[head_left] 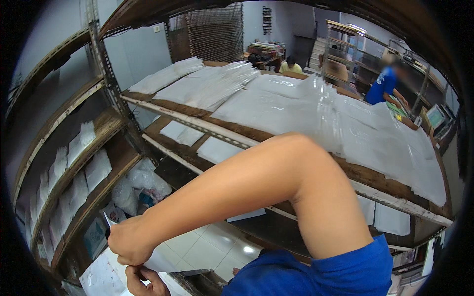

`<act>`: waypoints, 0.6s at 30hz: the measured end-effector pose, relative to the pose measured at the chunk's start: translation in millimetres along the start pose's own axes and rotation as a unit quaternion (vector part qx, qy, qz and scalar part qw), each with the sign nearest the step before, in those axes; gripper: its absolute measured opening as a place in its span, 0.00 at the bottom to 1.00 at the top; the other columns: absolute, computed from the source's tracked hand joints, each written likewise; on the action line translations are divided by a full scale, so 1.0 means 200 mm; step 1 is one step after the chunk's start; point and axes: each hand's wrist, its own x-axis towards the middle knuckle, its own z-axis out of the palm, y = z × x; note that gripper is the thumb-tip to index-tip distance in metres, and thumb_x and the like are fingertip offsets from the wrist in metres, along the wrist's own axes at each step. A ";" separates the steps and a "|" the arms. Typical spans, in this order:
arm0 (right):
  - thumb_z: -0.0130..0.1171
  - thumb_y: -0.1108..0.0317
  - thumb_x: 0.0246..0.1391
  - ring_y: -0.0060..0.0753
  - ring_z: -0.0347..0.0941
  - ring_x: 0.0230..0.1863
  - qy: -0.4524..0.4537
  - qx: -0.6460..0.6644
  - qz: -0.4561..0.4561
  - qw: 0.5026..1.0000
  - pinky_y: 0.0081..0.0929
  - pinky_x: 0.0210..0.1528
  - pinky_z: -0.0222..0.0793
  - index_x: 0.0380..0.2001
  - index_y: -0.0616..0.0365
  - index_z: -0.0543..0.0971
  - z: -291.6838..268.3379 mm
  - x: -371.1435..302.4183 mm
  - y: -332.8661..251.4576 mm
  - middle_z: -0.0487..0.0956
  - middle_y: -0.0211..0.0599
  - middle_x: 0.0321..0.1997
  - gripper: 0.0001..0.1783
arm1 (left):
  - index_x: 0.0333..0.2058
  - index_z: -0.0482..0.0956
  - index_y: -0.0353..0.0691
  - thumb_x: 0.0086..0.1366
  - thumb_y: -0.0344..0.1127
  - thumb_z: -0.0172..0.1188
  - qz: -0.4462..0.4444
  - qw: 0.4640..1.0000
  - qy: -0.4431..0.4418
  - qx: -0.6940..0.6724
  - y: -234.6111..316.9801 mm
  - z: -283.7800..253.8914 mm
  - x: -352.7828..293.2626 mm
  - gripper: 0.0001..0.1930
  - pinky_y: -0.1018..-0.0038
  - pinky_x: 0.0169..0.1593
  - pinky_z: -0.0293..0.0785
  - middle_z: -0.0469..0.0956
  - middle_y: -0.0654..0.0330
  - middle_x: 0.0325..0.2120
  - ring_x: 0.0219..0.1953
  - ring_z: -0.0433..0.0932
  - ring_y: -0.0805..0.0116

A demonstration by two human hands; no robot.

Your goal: The person repeatedly picks up white paper sheets from a table and places them onto a nearby metal shelf. They handle the sheets one at a time, stacking them in neat piles on the shelf.

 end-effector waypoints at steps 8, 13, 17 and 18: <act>0.49 0.69 0.50 0.44 0.77 0.39 0.251 -0.081 0.133 0.955 0.37 0.44 0.72 0.38 0.68 0.76 -0.59 -1.07 0.05 0.78 0.56 0.36 0.15 | 0.34 0.76 0.32 0.66 0.36 0.55 0.119 0.956 0.096 -0.249 0.18 0.22 -0.15 0.11 0.77 0.29 0.61 0.70 0.61 0.23 0.24 0.64 0.73; 0.54 0.58 0.57 0.26 0.71 0.45 0.444 -0.140 0.302 0.832 0.27 0.49 0.67 0.44 0.51 0.75 -0.77 -2.20 -0.07 0.75 0.33 0.42 0.14 | 0.26 0.72 0.34 0.66 0.33 0.54 -0.018 0.977 -0.040 -0.207 0.19 0.41 -0.27 0.10 0.74 0.33 0.66 0.72 0.60 0.22 0.26 0.67 0.70; 0.56 0.61 0.56 0.20 0.68 0.45 0.568 -0.052 0.439 0.695 0.23 0.46 0.66 0.43 0.50 0.74 -0.73 -2.86 -0.13 0.73 0.27 0.43 0.13 | 0.26 0.73 0.33 0.65 0.32 0.54 -0.059 0.974 -0.101 -0.195 0.31 0.57 -0.36 0.10 0.75 0.32 0.65 0.71 0.60 0.22 0.26 0.66 0.71; 0.56 0.61 0.56 0.19 0.68 0.44 0.607 -0.030 0.458 0.649 0.23 0.44 0.66 0.42 0.50 0.74 -0.70 -2.96 -0.10 0.73 0.26 0.42 0.12 | 0.26 0.73 0.33 0.65 0.32 0.54 -0.054 0.976 -0.101 -0.185 0.32 0.58 -0.37 0.10 0.75 0.32 0.65 0.71 0.61 0.21 0.25 0.66 0.72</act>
